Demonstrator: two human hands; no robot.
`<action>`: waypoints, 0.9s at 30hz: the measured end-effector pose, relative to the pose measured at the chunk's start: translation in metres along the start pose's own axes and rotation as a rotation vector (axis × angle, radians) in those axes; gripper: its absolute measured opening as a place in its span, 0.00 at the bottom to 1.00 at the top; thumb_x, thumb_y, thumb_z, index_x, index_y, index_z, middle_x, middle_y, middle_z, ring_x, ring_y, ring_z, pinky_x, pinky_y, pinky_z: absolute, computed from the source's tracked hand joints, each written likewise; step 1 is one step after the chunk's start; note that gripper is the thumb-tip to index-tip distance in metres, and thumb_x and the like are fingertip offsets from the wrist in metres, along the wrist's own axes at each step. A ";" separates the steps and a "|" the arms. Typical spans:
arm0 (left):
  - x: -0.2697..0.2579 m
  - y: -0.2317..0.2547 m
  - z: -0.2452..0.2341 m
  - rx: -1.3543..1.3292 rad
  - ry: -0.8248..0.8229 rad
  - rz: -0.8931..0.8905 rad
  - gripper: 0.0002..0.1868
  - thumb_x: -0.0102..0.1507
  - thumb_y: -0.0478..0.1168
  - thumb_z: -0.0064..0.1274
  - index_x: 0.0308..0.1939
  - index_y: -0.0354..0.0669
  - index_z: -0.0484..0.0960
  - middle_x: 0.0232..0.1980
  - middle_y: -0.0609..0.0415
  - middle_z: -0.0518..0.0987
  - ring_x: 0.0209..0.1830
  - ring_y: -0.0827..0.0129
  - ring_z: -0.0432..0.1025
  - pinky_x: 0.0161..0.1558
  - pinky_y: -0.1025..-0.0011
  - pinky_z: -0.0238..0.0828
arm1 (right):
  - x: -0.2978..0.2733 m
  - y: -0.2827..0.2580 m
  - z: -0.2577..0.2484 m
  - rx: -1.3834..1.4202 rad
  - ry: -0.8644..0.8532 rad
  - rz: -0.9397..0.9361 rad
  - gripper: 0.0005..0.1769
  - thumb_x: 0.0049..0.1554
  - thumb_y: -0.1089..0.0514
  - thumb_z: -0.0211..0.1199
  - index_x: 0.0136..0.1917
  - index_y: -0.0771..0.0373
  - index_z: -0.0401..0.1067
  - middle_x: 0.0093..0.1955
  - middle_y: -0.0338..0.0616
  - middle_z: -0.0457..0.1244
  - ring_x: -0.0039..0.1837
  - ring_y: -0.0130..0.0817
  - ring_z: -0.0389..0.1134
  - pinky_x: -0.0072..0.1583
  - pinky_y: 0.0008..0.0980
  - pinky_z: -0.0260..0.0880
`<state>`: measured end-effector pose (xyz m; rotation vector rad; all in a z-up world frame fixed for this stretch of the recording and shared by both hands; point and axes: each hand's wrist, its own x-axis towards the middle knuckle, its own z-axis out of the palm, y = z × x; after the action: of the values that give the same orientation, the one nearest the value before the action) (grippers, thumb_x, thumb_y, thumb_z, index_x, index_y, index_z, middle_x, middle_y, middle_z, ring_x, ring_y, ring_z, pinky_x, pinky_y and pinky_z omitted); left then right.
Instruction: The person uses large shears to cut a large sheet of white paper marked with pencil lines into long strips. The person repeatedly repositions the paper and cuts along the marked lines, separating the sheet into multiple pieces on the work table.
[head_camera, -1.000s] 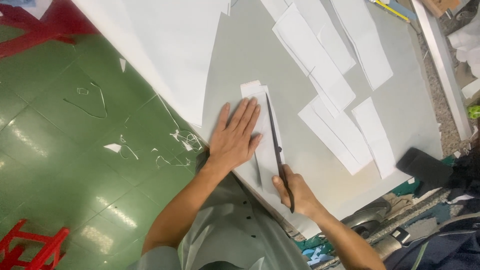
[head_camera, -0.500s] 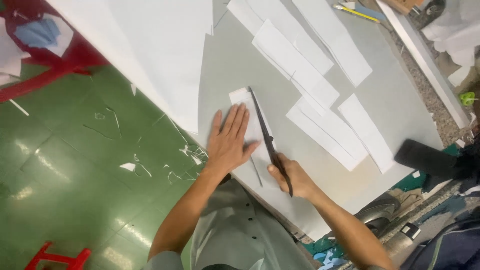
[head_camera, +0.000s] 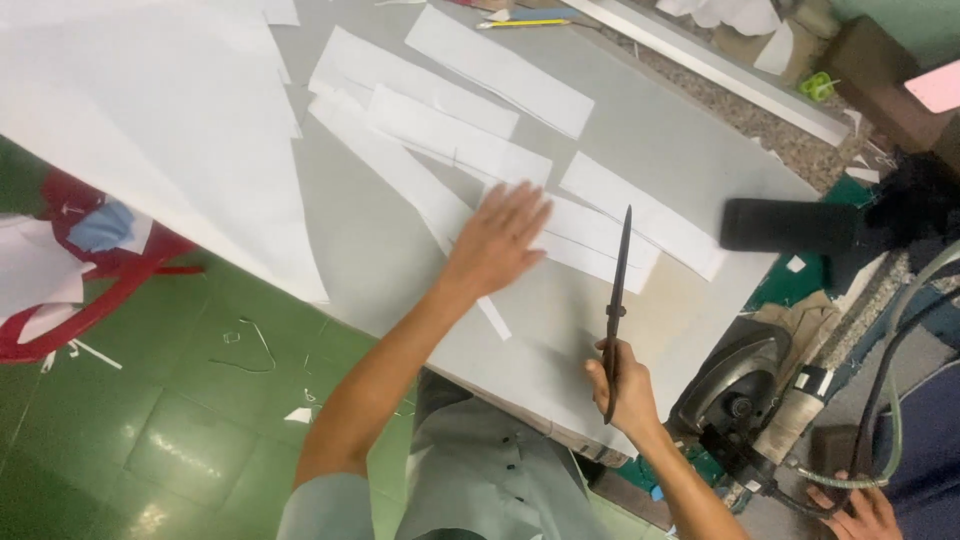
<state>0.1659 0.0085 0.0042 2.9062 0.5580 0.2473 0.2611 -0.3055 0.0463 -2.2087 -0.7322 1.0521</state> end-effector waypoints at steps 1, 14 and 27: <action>-0.001 0.020 0.006 -0.127 -0.209 0.144 0.38 0.70 0.66 0.38 0.80 0.57 0.55 0.83 0.51 0.55 0.84 0.56 0.45 0.82 0.46 0.34 | -0.005 0.008 -0.002 0.005 0.021 -0.010 0.25 0.60 0.44 0.61 0.56 0.69 0.69 0.24 0.47 0.65 0.26 0.40 0.70 0.34 0.36 0.69; -0.178 0.076 -0.014 -0.136 -0.107 -0.253 0.35 0.70 0.63 0.39 0.78 0.56 0.63 0.81 0.50 0.58 0.82 0.57 0.49 0.78 0.48 0.33 | -0.031 0.048 -0.001 0.073 -0.077 -0.026 0.24 0.59 0.44 0.62 0.54 0.67 0.70 0.23 0.46 0.65 0.26 0.41 0.70 0.35 0.37 0.68; -0.116 0.096 -0.054 -0.387 -0.021 -0.866 0.49 0.69 0.61 0.42 0.79 0.26 0.42 0.79 0.18 0.39 0.81 0.30 0.34 0.77 0.40 0.24 | -0.036 0.034 0.002 -0.010 -0.187 -0.094 0.22 0.58 0.46 0.65 0.55 0.66 0.71 0.24 0.50 0.67 0.27 0.44 0.72 0.37 0.39 0.71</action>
<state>0.0824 -0.1159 0.0604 2.0608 1.4817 0.1672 0.2477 -0.3529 0.0391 -2.0811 -0.9155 1.2203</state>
